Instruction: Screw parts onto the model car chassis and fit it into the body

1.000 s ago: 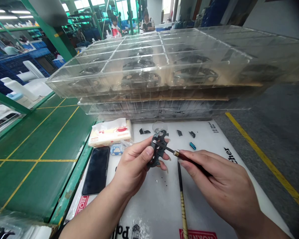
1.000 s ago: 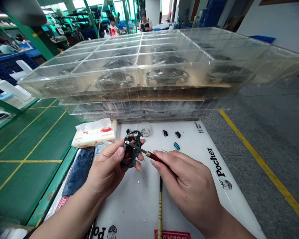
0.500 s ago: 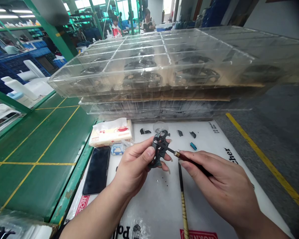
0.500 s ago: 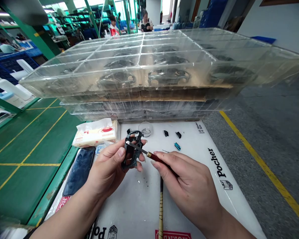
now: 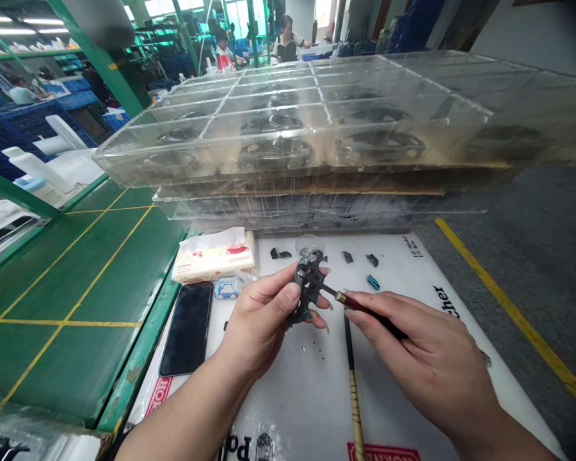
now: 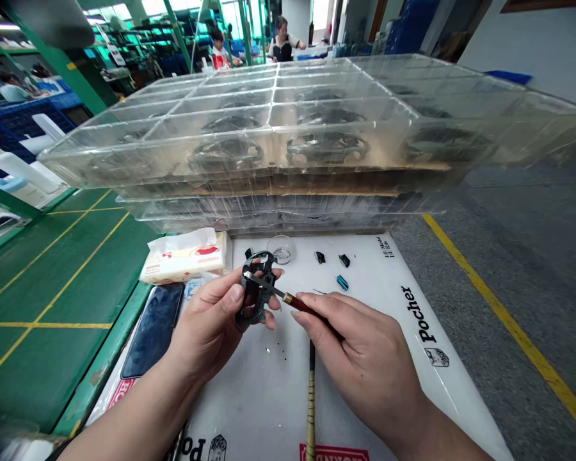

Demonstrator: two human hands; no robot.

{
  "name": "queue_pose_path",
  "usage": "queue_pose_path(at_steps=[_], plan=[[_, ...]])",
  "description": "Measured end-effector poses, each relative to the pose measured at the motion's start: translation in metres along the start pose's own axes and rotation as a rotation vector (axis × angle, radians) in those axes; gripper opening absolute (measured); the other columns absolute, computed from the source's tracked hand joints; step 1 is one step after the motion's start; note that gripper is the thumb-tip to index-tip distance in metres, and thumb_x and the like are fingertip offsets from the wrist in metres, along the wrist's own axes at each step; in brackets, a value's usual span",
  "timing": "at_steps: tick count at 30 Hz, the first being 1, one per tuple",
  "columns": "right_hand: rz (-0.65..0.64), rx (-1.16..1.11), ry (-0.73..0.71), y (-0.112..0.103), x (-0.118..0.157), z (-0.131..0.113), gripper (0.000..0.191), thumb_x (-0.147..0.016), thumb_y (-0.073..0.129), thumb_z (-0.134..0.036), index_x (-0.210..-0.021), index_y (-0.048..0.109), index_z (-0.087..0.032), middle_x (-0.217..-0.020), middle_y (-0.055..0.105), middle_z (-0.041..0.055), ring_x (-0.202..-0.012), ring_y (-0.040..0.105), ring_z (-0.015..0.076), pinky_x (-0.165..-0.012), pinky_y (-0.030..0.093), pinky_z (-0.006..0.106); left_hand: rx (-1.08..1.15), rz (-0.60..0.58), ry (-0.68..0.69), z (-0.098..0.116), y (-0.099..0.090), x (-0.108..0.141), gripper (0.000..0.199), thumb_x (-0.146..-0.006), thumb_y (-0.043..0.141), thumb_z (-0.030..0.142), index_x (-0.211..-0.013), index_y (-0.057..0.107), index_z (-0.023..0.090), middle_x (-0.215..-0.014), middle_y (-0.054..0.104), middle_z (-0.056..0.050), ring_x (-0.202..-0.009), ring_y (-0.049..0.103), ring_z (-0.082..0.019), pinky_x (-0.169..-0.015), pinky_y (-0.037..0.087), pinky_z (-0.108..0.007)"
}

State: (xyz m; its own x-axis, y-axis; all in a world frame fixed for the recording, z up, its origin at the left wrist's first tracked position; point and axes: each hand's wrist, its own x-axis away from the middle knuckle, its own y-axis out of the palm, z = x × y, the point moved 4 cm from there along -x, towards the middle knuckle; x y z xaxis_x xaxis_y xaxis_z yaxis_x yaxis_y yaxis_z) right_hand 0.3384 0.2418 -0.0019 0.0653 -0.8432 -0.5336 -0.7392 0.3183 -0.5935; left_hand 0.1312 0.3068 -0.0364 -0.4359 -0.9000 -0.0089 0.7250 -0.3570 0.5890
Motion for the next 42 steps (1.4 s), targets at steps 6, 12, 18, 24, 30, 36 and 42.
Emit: queue_pose_path(at_steps=[6, 12, 18, 24, 30, 36, 42], plan=[[-0.016, -0.026, -0.021, -0.0015, -0.0024, 0.0017, 0.019, -0.115, 0.075, -0.019, -0.128, 0.087, -0.025, -0.117, 0.093, -0.0008, -0.101, 0.09, 0.0166, -0.098, 0.07, 0.021, 0.074, -0.054, -0.107, 0.0018, -0.0015, -0.0016, 0.034, -0.108, 0.086, 0.041, -0.133, 0.092, 0.019, -0.143, 0.084, -0.022, -0.094, 0.085, -0.024, -0.073, 0.076, -0.033], [-0.044, -0.043, -0.048, -0.0059, -0.0056, -0.0019, 0.022, -0.115, 0.074, -0.014, -0.13, 0.086, -0.024, -0.114, 0.092, 0.0005, -0.097, 0.089, 0.0168, -0.089, 0.071, 0.022, 0.076, -0.063, -0.159, 0.0042, -0.0057, -0.0027, 0.034, -0.106, 0.089, 0.042, -0.132, 0.092, 0.019, -0.129, 0.087, -0.02, -0.09, 0.086, -0.024, -0.068, 0.075, -0.033], [-0.026, -0.004, -0.073, -0.0068, -0.0035, -0.0042, 0.02, -0.115, 0.073, -0.013, -0.128, 0.085, -0.022, -0.115, 0.092, 0.0025, -0.098, 0.089, 0.018, -0.09, 0.072, 0.024, 0.008, -0.05, -0.112, 0.0045, -0.0034, -0.002, 0.034, -0.105, 0.091, 0.042, -0.131, 0.094, 0.019, -0.128, 0.088, -0.02, -0.091, 0.085, -0.024, -0.07, 0.075, -0.032], [-0.016, 0.036, -0.065, -0.0058, -0.0034, -0.004, 0.018, -0.116, 0.07, -0.015, -0.125, 0.085, -0.022, -0.115, 0.092, 0.0031, -0.099, 0.089, 0.0178, -0.091, 0.071, 0.023, -0.035, -0.015, -0.064, 0.0034, -0.0018, -0.0012, 0.036, -0.104, 0.093, 0.041, -0.135, 0.093, 0.023, -0.142, 0.086, -0.021, -0.092, 0.085, -0.023, -0.072, 0.076, -0.032], [-0.002, 0.02, -0.051, -0.0048, -0.0021, -0.0056, 0.018, -0.115, 0.073, -0.015, -0.125, 0.085, -0.023, -0.113, 0.092, 0.0016, -0.097, 0.089, 0.0173, -0.094, 0.072, 0.023, -0.047, -0.002, -0.05, 0.004, -0.0017, -0.0014, 0.035, -0.104, 0.093, 0.04, -0.135, 0.093, 0.025, -0.145, 0.085, -0.02, -0.093, 0.085, -0.023, -0.075, 0.076, -0.033], [0.005, 0.0, -0.029, -0.0024, -0.0011, -0.0047, 0.018, -0.115, 0.073, -0.016, -0.124, 0.087, -0.024, -0.114, 0.093, 0.0003, -0.099, 0.09, 0.0171, -0.1, 0.071, 0.022, -0.049, 0.002, -0.039, 0.0039, 0.0002, -0.0002, 0.034, -0.105, 0.092, 0.04, -0.135, 0.094, 0.024, -0.145, 0.085, -0.02, -0.095, 0.085, -0.022, -0.076, 0.076, -0.032], [0.02, 0.014, 0.004, -0.0019, -0.0011, -0.0012, 0.016, -0.114, 0.075, -0.018, -0.122, 0.087, -0.024, -0.115, 0.093, 0.001, -0.1, 0.091, 0.0187, -0.094, 0.073, 0.023, -0.051, 0.001, -0.022, 0.0009, -0.0021, 0.0005, 0.033, -0.105, 0.092, 0.039, -0.135, 0.094, 0.027, -0.147, 0.084, -0.019, -0.096, 0.084, -0.023, -0.078, 0.077, -0.035]])
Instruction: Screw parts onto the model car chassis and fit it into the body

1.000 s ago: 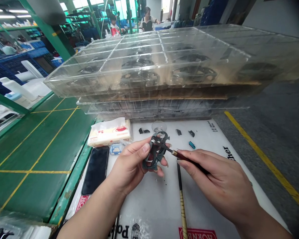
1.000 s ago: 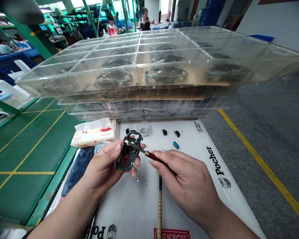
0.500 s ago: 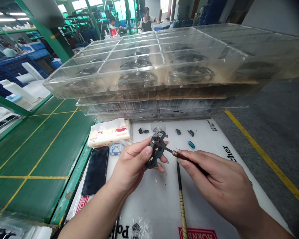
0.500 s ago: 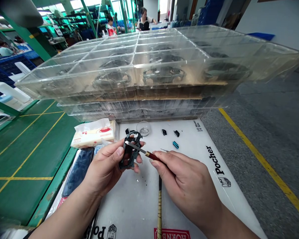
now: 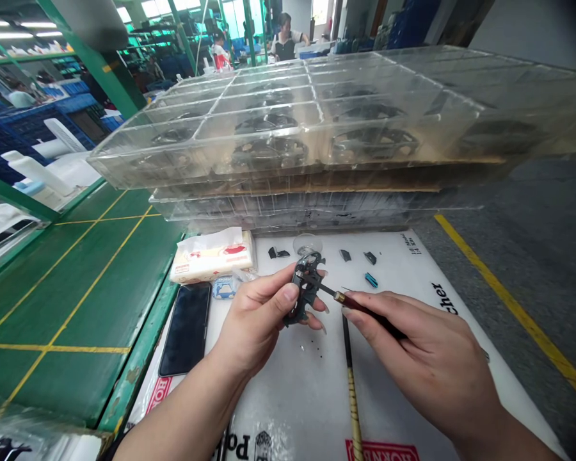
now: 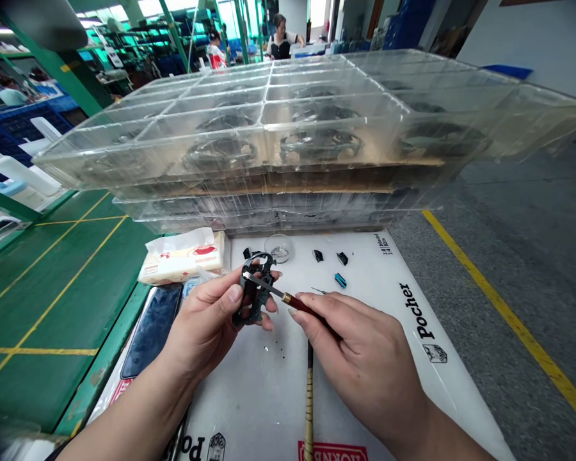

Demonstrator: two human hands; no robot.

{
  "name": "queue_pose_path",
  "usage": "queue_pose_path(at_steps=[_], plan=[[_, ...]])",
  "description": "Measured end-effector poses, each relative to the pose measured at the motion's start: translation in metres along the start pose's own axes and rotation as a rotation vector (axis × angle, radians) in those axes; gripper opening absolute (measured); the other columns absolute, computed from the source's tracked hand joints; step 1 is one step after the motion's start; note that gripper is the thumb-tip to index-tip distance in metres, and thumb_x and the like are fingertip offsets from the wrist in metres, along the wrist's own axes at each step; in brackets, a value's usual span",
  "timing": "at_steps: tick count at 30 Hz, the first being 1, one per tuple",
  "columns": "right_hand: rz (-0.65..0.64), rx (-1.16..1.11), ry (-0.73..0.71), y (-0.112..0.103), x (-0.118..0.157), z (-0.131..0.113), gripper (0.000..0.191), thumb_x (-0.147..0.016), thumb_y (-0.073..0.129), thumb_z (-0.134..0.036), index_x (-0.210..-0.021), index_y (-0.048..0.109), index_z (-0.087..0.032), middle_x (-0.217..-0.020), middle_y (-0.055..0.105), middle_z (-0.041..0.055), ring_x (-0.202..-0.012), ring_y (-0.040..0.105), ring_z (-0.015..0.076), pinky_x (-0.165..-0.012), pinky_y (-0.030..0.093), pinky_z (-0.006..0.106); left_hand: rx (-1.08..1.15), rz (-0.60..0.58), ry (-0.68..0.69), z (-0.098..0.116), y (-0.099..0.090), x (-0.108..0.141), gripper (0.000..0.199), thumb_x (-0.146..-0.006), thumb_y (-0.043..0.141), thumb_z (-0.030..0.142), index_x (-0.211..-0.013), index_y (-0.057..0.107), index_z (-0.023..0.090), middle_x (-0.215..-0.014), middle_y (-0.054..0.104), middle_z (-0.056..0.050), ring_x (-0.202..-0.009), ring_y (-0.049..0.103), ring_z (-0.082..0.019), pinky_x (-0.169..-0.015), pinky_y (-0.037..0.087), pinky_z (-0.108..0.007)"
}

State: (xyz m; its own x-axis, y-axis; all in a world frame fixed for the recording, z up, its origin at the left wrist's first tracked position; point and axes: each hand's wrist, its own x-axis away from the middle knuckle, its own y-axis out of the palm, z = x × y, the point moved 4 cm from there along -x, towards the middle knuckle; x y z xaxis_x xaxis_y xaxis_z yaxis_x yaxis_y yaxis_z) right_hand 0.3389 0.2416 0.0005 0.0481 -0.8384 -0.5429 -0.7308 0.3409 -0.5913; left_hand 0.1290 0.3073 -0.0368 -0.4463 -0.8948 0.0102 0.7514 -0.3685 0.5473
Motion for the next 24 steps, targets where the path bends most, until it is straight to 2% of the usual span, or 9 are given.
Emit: queue_pose_path(at_steps=[9, 24], plan=[[-0.01, -0.012, 0.014, -0.0008, 0.0003, -0.0008, 0.017, -0.113, 0.075, -0.018, -0.12, 0.088, -0.025, -0.113, 0.093, 0.002, -0.096, 0.091, 0.0224, -0.09, 0.076, 0.028, 0.006, 0.006, 0.008, 0.0012, 0.001, 0.0003, 0.029, -0.104, 0.094, 0.038, -0.131, 0.095, 0.03, -0.144, 0.086, -0.017, -0.096, 0.085, -0.023, -0.078, 0.077, -0.035], [0.027, 0.06, -0.039, 0.0004, 0.005, -0.0024, 0.017, -0.115, 0.075, -0.017, -0.126, 0.086, -0.022, -0.118, 0.093, 0.0043, -0.102, 0.091, 0.0224, -0.097, 0.075, 0.03, -0.043, 0.047, -0.015, 0.0006, -0.0002, -0.0004, 0.036, -0.103, 0.093, 0.039, -0.135, 0.093, 0.023, -0.147, 0.083, -0.021, -0.097, 0.083, -0.023, -0.078, 0.077, -0.035]])
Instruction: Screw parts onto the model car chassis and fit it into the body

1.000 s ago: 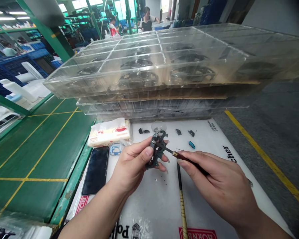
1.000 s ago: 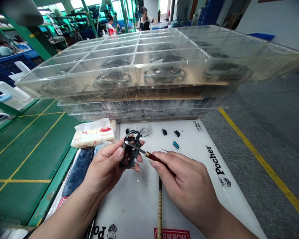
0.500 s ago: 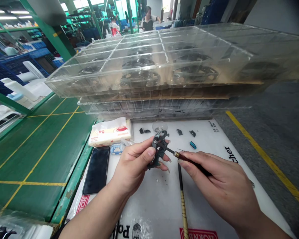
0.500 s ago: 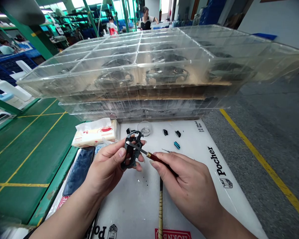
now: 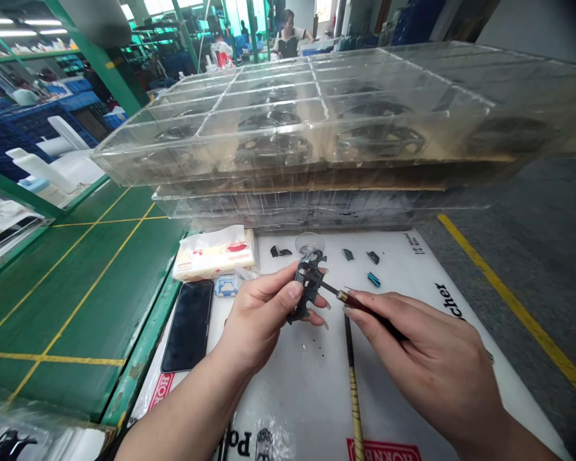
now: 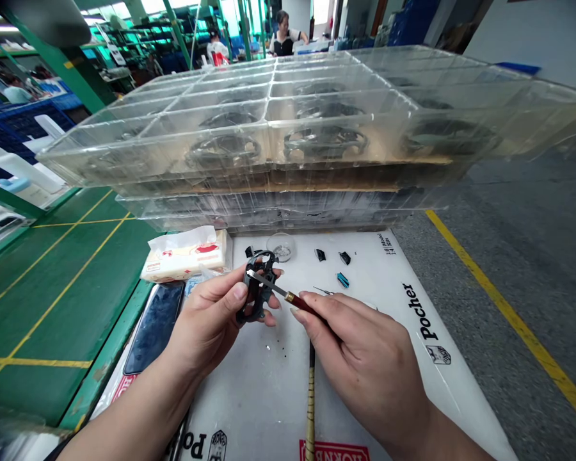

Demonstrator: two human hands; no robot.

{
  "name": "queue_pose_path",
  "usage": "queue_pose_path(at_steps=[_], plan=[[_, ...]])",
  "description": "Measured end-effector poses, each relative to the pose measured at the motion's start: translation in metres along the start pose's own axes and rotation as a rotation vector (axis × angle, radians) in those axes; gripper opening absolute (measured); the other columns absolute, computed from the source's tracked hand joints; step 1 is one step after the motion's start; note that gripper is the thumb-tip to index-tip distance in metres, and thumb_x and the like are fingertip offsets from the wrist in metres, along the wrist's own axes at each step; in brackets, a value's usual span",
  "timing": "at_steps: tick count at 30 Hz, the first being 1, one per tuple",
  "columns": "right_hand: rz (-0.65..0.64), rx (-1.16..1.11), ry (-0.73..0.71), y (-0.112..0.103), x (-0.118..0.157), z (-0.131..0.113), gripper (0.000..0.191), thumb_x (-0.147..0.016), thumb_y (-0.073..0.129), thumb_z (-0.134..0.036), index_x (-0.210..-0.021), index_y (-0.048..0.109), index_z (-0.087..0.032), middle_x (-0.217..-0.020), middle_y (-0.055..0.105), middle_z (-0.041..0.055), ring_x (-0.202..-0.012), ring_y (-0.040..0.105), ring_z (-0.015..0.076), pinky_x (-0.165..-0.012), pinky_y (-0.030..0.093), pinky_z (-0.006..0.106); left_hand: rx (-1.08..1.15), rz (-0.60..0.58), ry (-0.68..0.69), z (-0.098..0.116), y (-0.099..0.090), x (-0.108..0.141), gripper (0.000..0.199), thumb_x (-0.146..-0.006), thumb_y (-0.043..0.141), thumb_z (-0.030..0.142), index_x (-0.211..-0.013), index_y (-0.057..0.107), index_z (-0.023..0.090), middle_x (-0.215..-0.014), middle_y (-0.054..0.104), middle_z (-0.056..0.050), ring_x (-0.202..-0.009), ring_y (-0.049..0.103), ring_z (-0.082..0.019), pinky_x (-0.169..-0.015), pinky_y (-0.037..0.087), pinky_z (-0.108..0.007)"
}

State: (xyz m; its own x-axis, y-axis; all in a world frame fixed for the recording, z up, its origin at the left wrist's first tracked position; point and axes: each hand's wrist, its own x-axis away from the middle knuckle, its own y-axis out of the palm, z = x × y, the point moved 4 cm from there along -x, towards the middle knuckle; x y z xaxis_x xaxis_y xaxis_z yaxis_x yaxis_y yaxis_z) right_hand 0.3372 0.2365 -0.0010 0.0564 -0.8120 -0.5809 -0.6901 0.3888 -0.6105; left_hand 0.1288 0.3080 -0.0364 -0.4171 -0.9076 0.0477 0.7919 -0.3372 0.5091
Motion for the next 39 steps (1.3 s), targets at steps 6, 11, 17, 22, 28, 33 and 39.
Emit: queue_pose_path(at_steps=[6, 11, 17, 22, 28, 33, 39], plan=[[-0.018, -0.038, 0.026, 0.003, -0.0005, 0.0015, 0.016, -0.115, 0.075, -0.018, -0.125, 0.086, -0.024, -0.117, 0.093, 0.0035, -0.101, 0.092, 0.0241, -0.094, 0.077, 0.033, 0.003, -0.011, -0.006, 0.0003, 0.0012, 0.0, 0.034, -0.104, 0.093, 0.041, -0.133, 0.094, 0.023, -0.142, 0.085, -0.02, -0.097, 0.083, -0.024, -0.078, 0.077, -0.035], [-0.031, -0.063, 0.052, 0.0038, -0.001, 0.002, 0.016, -0.114, 0.075, -0.019, -0.122, 0.088, -0.027, -0.114, 0.093, 0.0023, -0.098, 0.092, 0.0247, -0.091, 0.078, 0.033, 0.017, -0.021, -0.012, 0.0005, 0.0009, 0.0, 0.035, -0.103, 0.093, 0.041, -0.132, 0.094, 0.021, -0.144, 0.084, -0.021, -0.098, 0.083, -0.025, -0.077, 0.076, -0.036], [-0.006, -0.028, 0.035, 0.0034, 0.0002, 0.0006, 0.016, -0.115, 0.075, -0.02, -0.124, 0.087, -0.026, -0.116, 0.093, 0.003, -0.099, 0.092, 0.0242, -0.091, 0.077, 0.032, 0.06, -0.034, -0.04, -0.0006, 0.0024, 0.0008, 0.036, -0.103, 0.093, 0.043, -0.13, 0.094, 0.019, -0.144, 0.084, -0.022, -0.097, 0.084, -0.025, -0.075, 0.076, -0.035], [0.002, 0.013, -0.013, 0.002, 0.0035, -0.0008, 0.018, -0.115, 0.076, -0.016, -0.128, 0.085, -0.024, -0.119, 0.093, 0.0023, -0.102, 0.092, 0.0219, -0.104, 0.075, 0.032, 0.094, -0.062, -0.053, -0.0011, 0.0044, 0.0012, 0.035, -0.106, 0.09, 0.042, -0.131, 0.093, 0.018, -0.143, 0.084, -0.022, -0.097, 0.084, -0.026, -0.074, 0.076, -0.034], [-0.01, 0.034, -0.052, -0.0003, 0.0031, -0.0033, 0.02, -0.115, 0.075, -0.014, -0.13, 0.083, -0.024, -0.119, 0.093, 0.0035, -0.1, 0.092, 0.0224, -0.101, 0.075, 0.032, 0.096, -0.076, -0.092, -0.0025, 0.0015, -0.0003, 0.037, -0.105, 0.089, 0.045, -0.126, 0.093, 0.016, -0.129, 0.086, -0.022, -0.091, 0.084, -0.026, -0.067, 0.073, -0.033], [-0.026, 0.021, -0.05, -0.0012, -0.0004, -0.0036, 0.018, -0.115, 0.074, -0.014, -0.128, 0.083, -0.023, -0.117, 0.092, 0.0052, -0.099, 0.091, 0.0231, -0.095, 0.076, 0.03, 0.108, -0.086, -0.149, -0.0017, -0.0006, -0.0016, 0.04, -0.104, 0.09, 0.048, -0.123, 0.093, 0.013, -0.096, 0.085, -0.018, -0.081, 0.081, -0.025, -0.061, 0.07, -0.031], [-0.036, 0.018, -0.062, -0.0031, -0.0008, -0.0043, 0.016, -0.115, 0.074, -0.014, -0.126, 0.083, -0.021, -0.114, 0.092, 0.0062, -0.096, 0.09, 0.0218, -0.091, 0.074, 0.028, 0.094, -0.093, -0.153, 0.0014, -0.0008, 0.0, 0.039, -0.104, 0.09, 0.045, -0.128, 0.094, 0.014, -0.111, 0.087, -0.02, -0.082, 0.081, -0.024, -0.06, 0.071, -0.031]])
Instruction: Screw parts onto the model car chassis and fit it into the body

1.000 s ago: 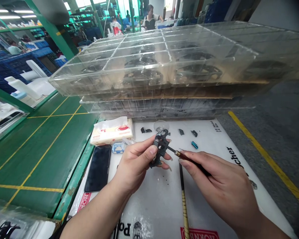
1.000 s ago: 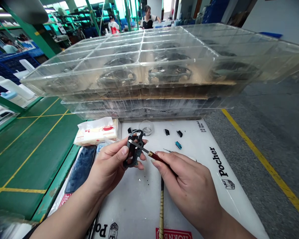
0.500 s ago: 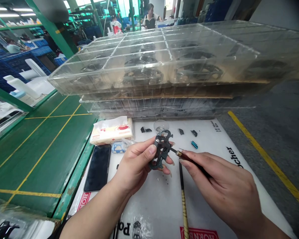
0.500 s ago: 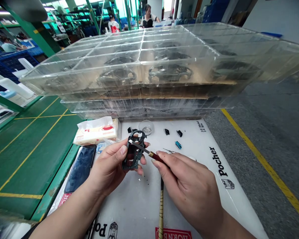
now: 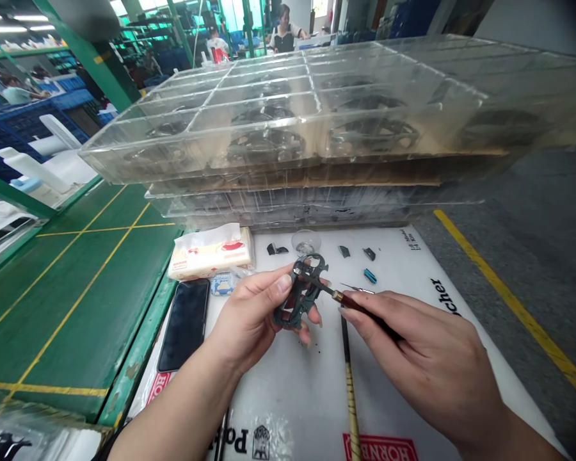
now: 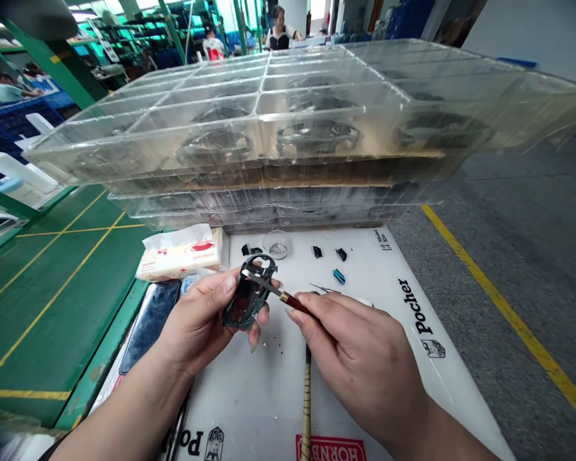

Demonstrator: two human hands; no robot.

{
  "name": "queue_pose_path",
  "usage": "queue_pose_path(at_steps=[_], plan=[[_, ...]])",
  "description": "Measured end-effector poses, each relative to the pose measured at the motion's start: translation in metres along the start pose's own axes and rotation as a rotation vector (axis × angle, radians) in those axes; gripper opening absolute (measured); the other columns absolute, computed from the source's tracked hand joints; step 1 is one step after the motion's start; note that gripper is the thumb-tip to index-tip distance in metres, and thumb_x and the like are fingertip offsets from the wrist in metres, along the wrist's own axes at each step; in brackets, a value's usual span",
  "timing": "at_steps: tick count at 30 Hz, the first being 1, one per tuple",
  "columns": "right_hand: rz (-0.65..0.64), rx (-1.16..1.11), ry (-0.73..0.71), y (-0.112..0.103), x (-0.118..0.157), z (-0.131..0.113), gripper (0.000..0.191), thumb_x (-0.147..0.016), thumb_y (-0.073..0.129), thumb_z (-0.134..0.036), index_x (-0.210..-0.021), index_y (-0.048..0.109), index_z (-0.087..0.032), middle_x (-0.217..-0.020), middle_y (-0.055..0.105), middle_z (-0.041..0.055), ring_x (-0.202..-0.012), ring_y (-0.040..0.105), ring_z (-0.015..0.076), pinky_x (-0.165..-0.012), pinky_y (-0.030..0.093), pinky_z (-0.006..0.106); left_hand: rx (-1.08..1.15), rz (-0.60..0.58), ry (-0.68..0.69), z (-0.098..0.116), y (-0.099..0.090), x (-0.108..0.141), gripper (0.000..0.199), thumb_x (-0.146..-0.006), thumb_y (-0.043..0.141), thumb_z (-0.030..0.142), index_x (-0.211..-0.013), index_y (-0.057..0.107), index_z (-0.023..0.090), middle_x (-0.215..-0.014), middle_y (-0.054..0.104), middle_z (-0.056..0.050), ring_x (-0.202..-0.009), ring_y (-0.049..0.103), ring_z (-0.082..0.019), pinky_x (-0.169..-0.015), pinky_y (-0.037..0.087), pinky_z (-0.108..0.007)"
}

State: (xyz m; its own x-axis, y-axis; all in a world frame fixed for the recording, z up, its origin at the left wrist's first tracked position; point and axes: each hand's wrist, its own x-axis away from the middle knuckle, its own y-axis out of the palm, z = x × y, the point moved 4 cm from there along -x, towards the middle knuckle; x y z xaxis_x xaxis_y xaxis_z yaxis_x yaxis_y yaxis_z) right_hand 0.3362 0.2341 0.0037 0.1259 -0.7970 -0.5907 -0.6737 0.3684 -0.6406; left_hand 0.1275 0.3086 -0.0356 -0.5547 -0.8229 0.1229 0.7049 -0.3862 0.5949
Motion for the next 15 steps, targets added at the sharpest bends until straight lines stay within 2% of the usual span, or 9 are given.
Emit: queue_pose_path(at_steps=[3, 7, 15], plan=[[0.014, 0.01, 0.008, 0.0002, 0.0016, -0.0008, 0.015, -0.114, 0.075, -0.013, -0.125, 0.083, -0.02, -0.115, 0.092, 0.0062, -0.098, 0.09, 0.0218, -0.095, 0.074, 0.029, -0.036, 0.029, 0.055, 0.0007, 0.0005, 0.001, 0.038, -0.103, 0.092, 0.044, -0.131, 0.094, 0.018, -0.111, 0.088, -0.019, -0.086, 0.082, -0.024, -0.065, 0.073, -0.032], [0.021, 0.008, 0.012, 0.0011, 0.0022, -0.0018, 0.016, -0.115, 0.074, -0.012, -0.125, 0.083, -0.021, -0.114, 0.092, 0.0051, -0.099, 0.091, 0.0214, -0.098, 0.073, 0.028, -0.081, 0.057, 0.123, 0.0006, 0.0023, 0.0012, 0.035, -0.104, 0.092, 0.041, -0.132, 0.094, 0.021, -0.125, 0.088, -0.019, -0.09, 0.083, -0.023, -0.071, 0.075, -0.032], [0.011, -0.008, 0.048, 0.0045, 0.0022, -0.001, 0.017, -0.116, 0.073, -0.015, -0.126, 0.085, -0.021, -0.118, 0.093, 0.0022, -0.102, 0.09, 0.0187, -0.096, 0.071, 0.024, -0.103, 0.079, 0.168, -0.0035, 0.0029, 0.0014, 0.033, -0.105, 0.092, 0.041, -0.134, 0.094, 0.025, -0.136, 0.086, -0.017, -0.097, 0.083, -0.022, -0.076, 0.077, -0.031]])
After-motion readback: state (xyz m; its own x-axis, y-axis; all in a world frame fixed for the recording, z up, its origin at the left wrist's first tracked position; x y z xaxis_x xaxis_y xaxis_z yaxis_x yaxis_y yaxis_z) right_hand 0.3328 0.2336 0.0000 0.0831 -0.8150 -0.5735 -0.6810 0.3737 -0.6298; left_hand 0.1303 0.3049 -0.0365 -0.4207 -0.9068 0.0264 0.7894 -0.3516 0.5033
